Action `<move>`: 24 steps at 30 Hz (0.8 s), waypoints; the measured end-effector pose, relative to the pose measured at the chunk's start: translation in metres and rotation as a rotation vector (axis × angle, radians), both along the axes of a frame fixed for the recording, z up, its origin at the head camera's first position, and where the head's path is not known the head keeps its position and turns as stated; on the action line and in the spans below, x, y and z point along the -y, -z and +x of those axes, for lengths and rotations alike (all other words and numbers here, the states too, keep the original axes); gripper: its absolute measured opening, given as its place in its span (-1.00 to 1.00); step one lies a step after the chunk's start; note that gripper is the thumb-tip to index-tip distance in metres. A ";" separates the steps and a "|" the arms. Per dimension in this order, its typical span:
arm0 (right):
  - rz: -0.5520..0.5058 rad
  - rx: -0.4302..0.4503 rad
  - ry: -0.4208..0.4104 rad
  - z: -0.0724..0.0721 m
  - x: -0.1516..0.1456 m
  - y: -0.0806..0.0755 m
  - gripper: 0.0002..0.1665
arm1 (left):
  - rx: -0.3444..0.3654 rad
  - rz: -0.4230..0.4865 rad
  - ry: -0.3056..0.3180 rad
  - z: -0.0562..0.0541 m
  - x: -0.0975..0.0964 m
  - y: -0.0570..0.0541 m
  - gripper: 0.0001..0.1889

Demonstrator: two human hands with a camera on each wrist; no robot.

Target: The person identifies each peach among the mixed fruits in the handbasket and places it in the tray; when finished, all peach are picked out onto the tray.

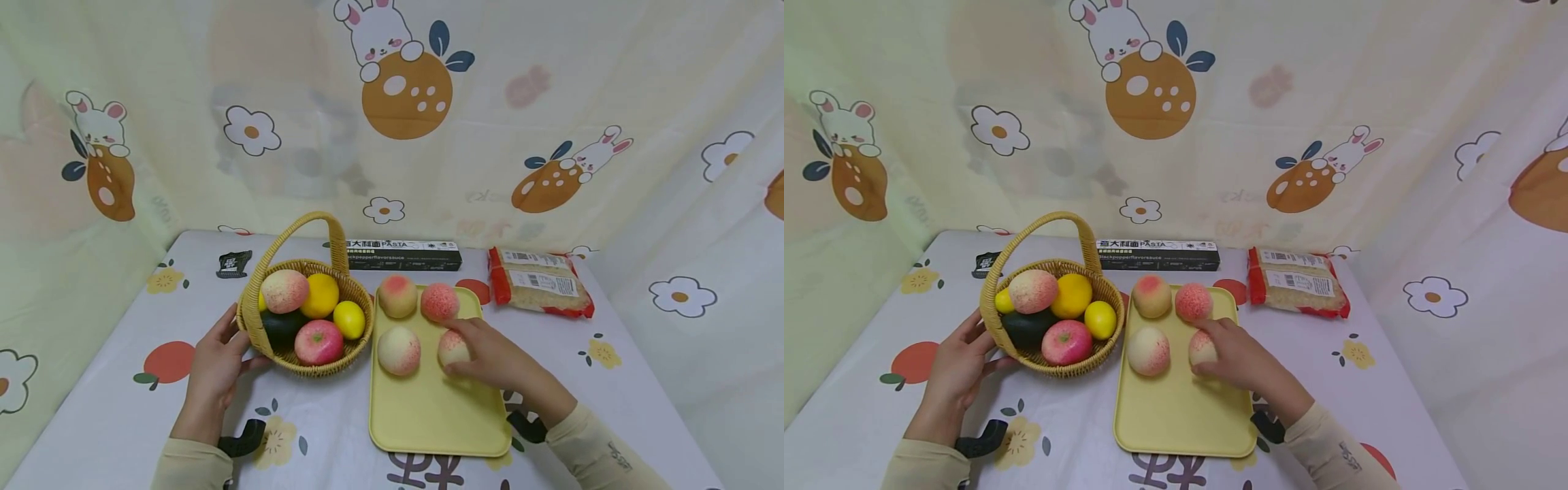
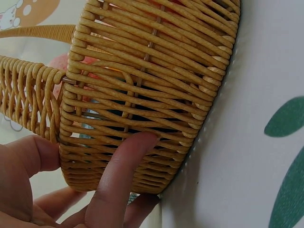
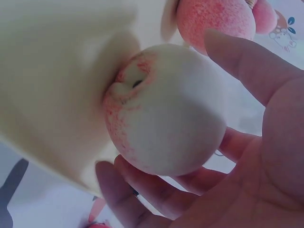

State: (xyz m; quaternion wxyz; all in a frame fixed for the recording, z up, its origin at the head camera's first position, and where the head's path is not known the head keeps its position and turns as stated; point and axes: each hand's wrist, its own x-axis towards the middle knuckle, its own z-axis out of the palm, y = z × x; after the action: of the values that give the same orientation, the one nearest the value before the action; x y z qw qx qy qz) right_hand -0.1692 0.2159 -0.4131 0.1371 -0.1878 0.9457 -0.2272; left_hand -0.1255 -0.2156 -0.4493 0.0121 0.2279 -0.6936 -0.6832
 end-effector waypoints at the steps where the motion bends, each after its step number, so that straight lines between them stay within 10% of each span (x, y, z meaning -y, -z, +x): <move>1: -0.001 0.004 0.003 0.001 -0.001 -0.001 -0.04 | -0.001 0.003 -0.001 0.000 0.000 0.000 -0.26; 24: -0.237 0.032 0.070 0.026 -0.033 -0.036 -0.07 | 0.013 -0.008 0.005 -0.001 0.001 0.005 -0.26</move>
State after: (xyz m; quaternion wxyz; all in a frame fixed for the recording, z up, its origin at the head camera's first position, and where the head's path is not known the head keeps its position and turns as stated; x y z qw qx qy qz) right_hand -0.1427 0.2484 -0.3772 0.1211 -0.1661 0.9158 -0.3450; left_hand -0.1268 -0.2161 -0.4541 0.0069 0.2304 -0.6969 -0.6791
